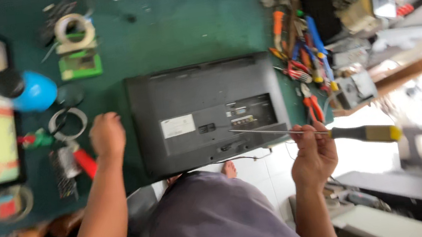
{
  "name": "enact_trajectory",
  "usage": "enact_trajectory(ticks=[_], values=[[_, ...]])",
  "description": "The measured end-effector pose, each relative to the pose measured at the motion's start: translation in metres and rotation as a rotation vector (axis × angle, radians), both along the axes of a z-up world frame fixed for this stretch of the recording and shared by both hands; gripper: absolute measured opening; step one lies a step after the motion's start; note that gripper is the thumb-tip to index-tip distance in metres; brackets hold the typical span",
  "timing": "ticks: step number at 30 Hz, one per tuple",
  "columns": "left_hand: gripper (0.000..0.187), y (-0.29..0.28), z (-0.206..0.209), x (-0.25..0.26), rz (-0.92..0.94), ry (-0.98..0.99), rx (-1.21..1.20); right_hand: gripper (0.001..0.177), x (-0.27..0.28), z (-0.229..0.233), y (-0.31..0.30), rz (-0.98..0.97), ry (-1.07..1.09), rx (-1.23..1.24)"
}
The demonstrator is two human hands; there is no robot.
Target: The person uses a screwdriver to remove screws from the back panel of a television set. After removing the screws, the person lifts off the back cover to reveal the internal circuit boards and components. The person then peels off a protective plastic film from the inside of the removed cover.
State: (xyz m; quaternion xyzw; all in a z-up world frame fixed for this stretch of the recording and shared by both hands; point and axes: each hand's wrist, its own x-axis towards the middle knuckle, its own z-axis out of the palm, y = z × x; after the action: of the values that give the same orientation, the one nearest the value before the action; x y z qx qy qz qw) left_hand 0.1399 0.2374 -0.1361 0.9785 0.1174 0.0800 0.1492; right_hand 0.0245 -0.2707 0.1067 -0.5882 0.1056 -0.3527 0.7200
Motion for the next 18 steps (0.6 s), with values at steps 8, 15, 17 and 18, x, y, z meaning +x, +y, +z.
enact_trajectory(ticks=[8, 15, 17, 18], values=[[0.029, -0.028, 0.060, -0.024, 0.064, -0.214, -0.103, 0.031, -0.005, 0.007, -0.015, -0.133, 0.009, 0.030], [0.058, -0.152, 0.107, -0.053, -0.219, -0.372, -0.155, 0.022, 0.044, 0.012, -0.065, -0.131, 0.002, -0.086], [0.067, -0.181, 0.114, -0.064, -0.180, -0.372, -0.110, 0.020, 0.066, 0.020, -0.080, -0.116, -0.009, -0.112], [0.068, -0.192, 0.123, -0.067, -0.158, -0.250, -0.089, 0.015, 0.074, 0.027, -0.086, -0.091, 0.065, -0.115]])
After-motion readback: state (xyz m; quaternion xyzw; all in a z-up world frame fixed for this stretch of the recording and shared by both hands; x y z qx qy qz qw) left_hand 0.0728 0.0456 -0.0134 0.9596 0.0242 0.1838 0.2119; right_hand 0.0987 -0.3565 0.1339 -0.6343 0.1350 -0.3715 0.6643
